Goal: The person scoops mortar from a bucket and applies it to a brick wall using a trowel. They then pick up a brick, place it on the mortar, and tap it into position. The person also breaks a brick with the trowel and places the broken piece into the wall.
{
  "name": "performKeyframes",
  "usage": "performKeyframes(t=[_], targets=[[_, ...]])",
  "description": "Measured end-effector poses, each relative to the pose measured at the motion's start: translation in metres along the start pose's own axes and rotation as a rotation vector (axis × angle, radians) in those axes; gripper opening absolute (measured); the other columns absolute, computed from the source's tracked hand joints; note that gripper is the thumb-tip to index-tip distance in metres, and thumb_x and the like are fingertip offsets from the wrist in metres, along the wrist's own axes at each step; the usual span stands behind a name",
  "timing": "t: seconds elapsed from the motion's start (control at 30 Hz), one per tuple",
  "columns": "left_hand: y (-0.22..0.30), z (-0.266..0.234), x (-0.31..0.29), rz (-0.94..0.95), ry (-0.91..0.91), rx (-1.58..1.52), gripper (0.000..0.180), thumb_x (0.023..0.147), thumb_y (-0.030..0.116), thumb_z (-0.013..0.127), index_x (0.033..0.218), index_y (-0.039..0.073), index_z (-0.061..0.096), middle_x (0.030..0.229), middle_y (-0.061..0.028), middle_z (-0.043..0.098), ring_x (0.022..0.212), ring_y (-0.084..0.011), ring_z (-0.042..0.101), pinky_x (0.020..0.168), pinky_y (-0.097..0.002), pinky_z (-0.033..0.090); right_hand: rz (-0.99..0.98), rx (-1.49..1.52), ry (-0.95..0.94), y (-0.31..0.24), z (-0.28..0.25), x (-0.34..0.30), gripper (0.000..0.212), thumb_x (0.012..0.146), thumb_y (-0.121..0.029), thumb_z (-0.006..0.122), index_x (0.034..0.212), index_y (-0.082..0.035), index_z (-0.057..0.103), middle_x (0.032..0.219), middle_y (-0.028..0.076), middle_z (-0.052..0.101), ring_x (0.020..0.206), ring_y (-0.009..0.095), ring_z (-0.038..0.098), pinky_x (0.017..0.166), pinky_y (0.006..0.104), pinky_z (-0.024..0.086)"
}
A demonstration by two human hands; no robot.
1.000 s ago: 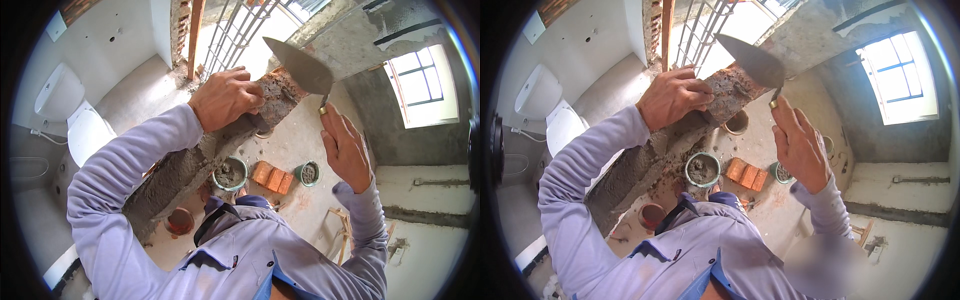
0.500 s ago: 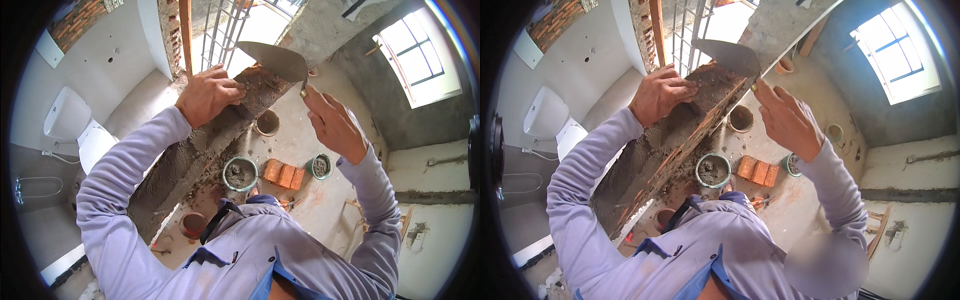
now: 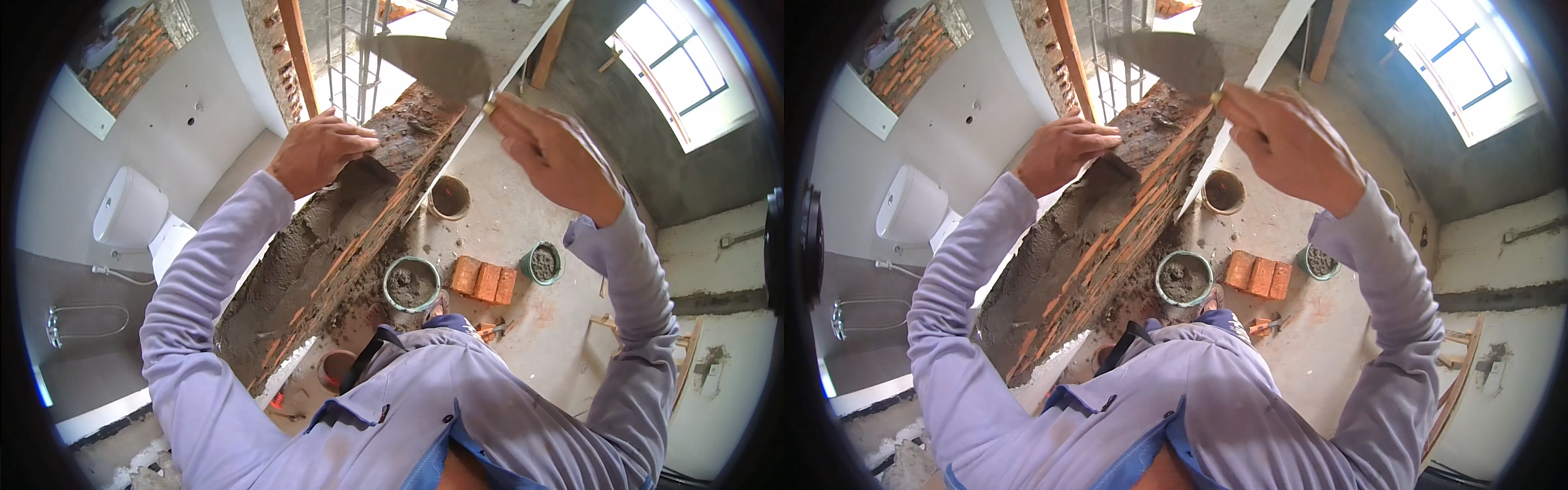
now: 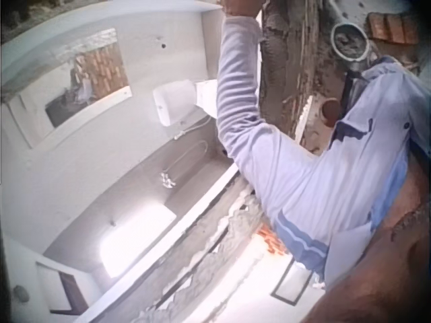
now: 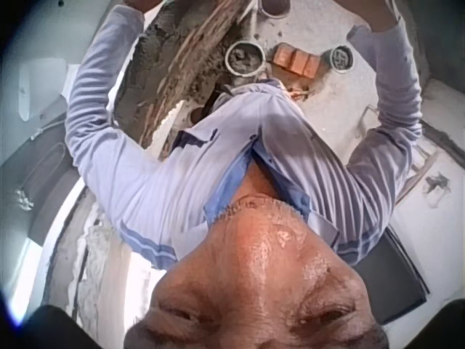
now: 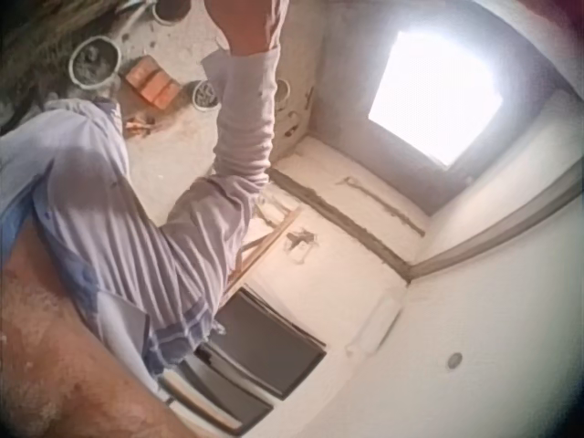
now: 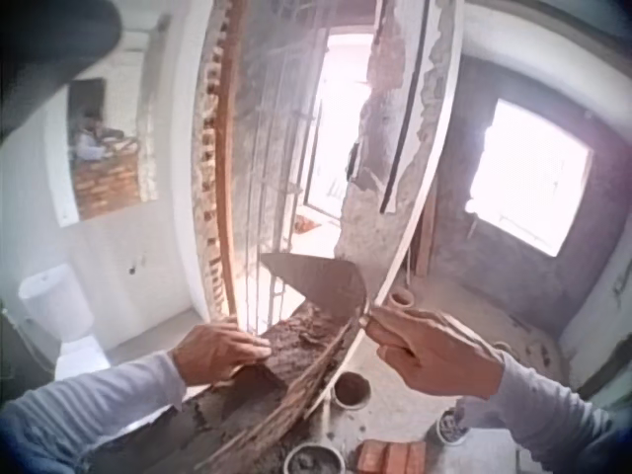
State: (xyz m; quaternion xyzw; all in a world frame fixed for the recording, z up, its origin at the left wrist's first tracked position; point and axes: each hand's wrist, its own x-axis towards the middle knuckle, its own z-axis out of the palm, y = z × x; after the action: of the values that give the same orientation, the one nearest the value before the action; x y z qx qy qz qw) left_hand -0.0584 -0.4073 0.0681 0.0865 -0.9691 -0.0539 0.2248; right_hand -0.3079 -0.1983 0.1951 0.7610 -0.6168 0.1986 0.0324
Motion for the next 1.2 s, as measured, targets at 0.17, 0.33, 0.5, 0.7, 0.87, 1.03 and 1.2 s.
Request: performKeyframes(t=[0.17, 0.33, 0.5, 0.7, 0.87, 1.03, 1.2], targets=[[0.014, -0.022, -0.007, -0.11, -0.039, -0.163, 0.03, 0.087, 0.017, 0.068, 0.117, 0.014, 0.07, 0.12, -0.0053, 0.069, 0.115, -0.0237, 0.063, 0.111, -0.0462, 0.04, 0.33, 0.301, 0.099, -0.003, -0.018, -0.054, 0.042, 0.089, -0.008, 0.059, 0.129, 0.005, 0.053, 0.096, 0.019, 0.067, 0.083, 0.029, 0.066, 0.075, 0.0368, 0.05], [0.084, -0.076, 0.023, -0.117, -0.242, -0.452, 0.036, 0.083, 0.02, 0.074, 0.117, 0.009, 0.07, 0.115, -0.0109, 0.071, 0.112, -0.0289, 0.066, 0.108, -0.0514, 0.039, 0.917, 0.797, 0.126, 0.028, -0.003, -0.176, 0.039, 0.088, -0.012, 0.064, 0.124, 0.001, 0.058, 0.075, -0.003, 0.052, 0.055, 0.003, 0.045, 0.047, 0.0215, 0.036], [0.153, -0.032, 0.012, -0.172, -0.512, -0.995, 0.051, 0.08, 0.041, 0.077, 0.116, 0.006, 0.071, 0.111, -0.0133, 0.072, 0.106, -0.0299, 0.069, 0.107, -0.0534, 0.037, 1.339, 1.006, 0.484, 0.088, 0.123, -0.362, 0.02, 0.086, -0.012, 0.065, 0.099, -0.003, 0.053, 0.067, -0.002, 0.052, 0.049, 0.007, 0.051, 0.042, 0.0252, 0.042], [0.231, 0.294, -0.009, -0.81, -0.686, -1.106, 0.035, 0.093, 0.021, 0.065, 0.118, -0.003, 0.066, 0.109, -0.0132, 0.071, 0.1, -0.0185, 0.067, 0.089, -0.0312, 0.052, 1.946, 1.287, 0.696, 0.093, 0.29, -0.55, 0.021, 0.085, -0.011, 0.065, 0.098, -0.007, 0.049, 0.062, 0.004, 0.051, 0.047, 0.015, 0.053, 0.04, 0.0312, 0.045], [0.285, 0.584, -0.081, -0.949, -1.023, -1.044, 0.053, 0.09, 0.015, 0.066, 0.136, -0.004, 0.05, 0.114, -0.0126, 0.068, 0.102, -0.0179, 0.065, 0.088, -0.0303, 0.053, 2.208, 1.611, 0.632, 0.056, 0.383, -0.604, 0.022, 0.085, -0.008, 0.066, 0.096, -0.008, 0.047, 0.064, 0.005, 0.053, 0.046, 0.018, 0.055, 0.039, 0.0336, 0.046], [0.336, 0.792, -0.064, -0.815, -0.792, -0.547, 0.077, 0.081, 0.016, 0.065, 0.149, 0.001, 0.033, 0.142, -0.0264, 0.046, 0.133, -0.0369, 0.045, 0.111, -0.0417, 0.036, 2.302, 1.783, 0.283, 0.012, 0.45, -0.65, 0.025, 0.086, -0.01, 0.066, 0.101, -0.006, 0.046, 0.066, 0.005, 0.053, 0.048, 0.016, 0.055, 0.041, 0.033, 0.046], [0.359, 0.942, -0.048, -1.107, -0.795, -0.495, 0.099, 0.083, 0.03, 0.066, 0.158, 0.019, 0.003, 0.162, -0.0228, 0.001, 0.148, -0.0465, 0.007, 0.119, -0.055, 0.015, 2.311, 1.998, -0.02, 0.013, 0.455, -0.707, 0.023, 0.088, -0.008, 0.064, 0.101, -0.005, 0.046, 0.067, 0.004, 0.053, 0.05, 0.014, 0.055, 0.046, 0.0303, 0.047]])
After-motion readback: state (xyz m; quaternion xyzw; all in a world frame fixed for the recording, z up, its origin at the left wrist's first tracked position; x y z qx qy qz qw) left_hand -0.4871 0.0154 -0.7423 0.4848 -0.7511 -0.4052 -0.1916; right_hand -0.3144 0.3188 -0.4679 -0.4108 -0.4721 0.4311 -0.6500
